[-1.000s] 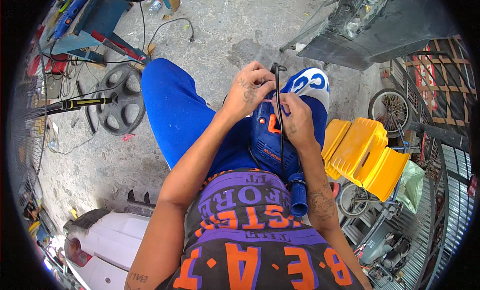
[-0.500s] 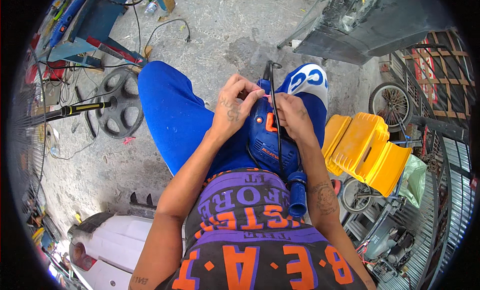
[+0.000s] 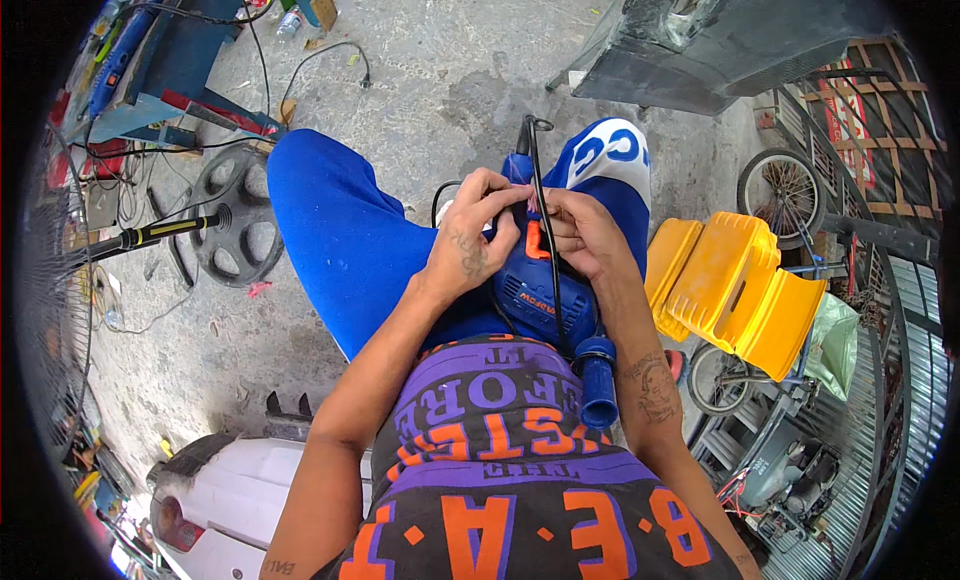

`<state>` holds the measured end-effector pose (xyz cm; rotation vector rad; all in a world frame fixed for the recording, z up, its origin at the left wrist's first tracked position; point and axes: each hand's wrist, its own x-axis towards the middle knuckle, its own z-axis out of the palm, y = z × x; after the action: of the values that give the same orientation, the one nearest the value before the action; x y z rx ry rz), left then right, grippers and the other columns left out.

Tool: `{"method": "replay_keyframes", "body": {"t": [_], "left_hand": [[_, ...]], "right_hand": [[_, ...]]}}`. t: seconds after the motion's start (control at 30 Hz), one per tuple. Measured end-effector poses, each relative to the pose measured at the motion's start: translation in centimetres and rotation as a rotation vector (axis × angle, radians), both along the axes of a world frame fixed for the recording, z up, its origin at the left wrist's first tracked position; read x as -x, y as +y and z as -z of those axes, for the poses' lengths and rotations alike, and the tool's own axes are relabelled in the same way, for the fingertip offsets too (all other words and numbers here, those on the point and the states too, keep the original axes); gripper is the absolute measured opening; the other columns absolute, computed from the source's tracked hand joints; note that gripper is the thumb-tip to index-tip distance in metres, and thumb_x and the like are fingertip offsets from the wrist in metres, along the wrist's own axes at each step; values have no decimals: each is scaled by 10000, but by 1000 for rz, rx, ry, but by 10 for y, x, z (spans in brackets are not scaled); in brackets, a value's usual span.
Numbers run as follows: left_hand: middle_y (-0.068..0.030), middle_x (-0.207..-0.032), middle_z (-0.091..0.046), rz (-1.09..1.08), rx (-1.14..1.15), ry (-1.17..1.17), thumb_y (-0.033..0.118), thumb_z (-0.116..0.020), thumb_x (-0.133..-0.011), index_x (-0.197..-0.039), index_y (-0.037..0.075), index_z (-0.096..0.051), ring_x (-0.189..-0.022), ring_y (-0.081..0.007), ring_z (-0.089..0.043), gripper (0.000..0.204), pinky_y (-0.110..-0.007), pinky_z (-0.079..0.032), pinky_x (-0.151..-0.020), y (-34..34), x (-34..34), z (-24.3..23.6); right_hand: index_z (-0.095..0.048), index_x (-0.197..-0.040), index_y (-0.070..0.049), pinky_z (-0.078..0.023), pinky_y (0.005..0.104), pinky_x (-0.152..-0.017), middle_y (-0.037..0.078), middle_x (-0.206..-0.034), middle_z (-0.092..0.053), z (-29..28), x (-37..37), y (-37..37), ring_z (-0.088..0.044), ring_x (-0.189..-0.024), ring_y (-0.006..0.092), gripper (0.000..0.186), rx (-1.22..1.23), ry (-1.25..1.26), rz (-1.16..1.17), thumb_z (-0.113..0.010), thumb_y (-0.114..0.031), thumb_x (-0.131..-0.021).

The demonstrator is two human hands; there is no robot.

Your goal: Repairing or splicing wires, possibly for a vehicle component, using a specialized tool.

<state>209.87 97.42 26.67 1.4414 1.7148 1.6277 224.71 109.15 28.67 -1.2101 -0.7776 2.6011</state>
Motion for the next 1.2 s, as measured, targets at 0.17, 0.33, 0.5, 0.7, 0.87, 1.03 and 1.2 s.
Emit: {"method": "replay_keyframes", "body": {"t": [0.17,0.33,0.5,0.7,0.87,1.03,1.2], "left_hand": [[-109,-931,-602,82,48,56,24,-757,-800,-971,38,-719,-896,-287,-603,176,-381,-496,-781,9,15,1],[-105,-924,-595,164,71,8,47,-765,-805,-937,47,-714,-853,-288,-617,142,-394,-505,-746,19,25,-2],[-109,-898,-593,235,172,-86,55,-760,-807,-916,37,-705,-828,-294,-631,123,-400,-512,-711,29,34,-8],[-92,-849,-583,362,18,139,0,-747,-804,-902,24,-680,-775,-259,-631,120,-354,-511,-649,33,44,0],[-116,-835,-552,271,89,-42,19,-718,-807,-841,14,-627,-715,-301,-610,98,-384,-489,-615,26,33,0],[-108,-806,-487,170,50,-19,24,-717,-813,-820,9,-580,-660,-267,-571,137,-356,-460,-574,23,16,2],[-93,-858,-515,19,-75,-3,-53,-711,-844,-840,-12,-566,-653,-162,-542,151,-288,-454,-571,17,5,13]], "right_hand": [[-649,-944,3,-181,162,-343,-81,-613,-445,-2,0,1,-283,-411,-22,160,-58,-24,-46,-551,-117,-982],[-637,-957,-4,-177,175,-363,-86,-638,-436,-1,-3,2,-290,-436,-22,155,-84,1,-79,-570,-139,-988],[-610,-1082,10,-167,180,-410,-98,-673,-406,-15,3,-3,-268,-470,-29,174,-329,-160,-91,-577,-135,-992],[-647,-1010,26,-468,302,-563,82,-758,-662,-14,6,-9,-598,-602,151,180,-1061,-425,-255,-633,-143,-953],[-644,-972,32,-523,403,-717,200,-865,-701,-23,15,-24,-694,-786,321,197,-1226,-478,-184,-638,-164,-954],[-635,-973,36,-521,429,-733,229,-899,-694,-26,14,-29,-683,-826,390,185,-1307,-459,-147,-626,-148,-958],[-647,-1021,45,-537,326,-743,173,-914,-722,-29,12,-28,-711,-835,224,225,-1030,-385,-134,-631,-173,-969]]}}
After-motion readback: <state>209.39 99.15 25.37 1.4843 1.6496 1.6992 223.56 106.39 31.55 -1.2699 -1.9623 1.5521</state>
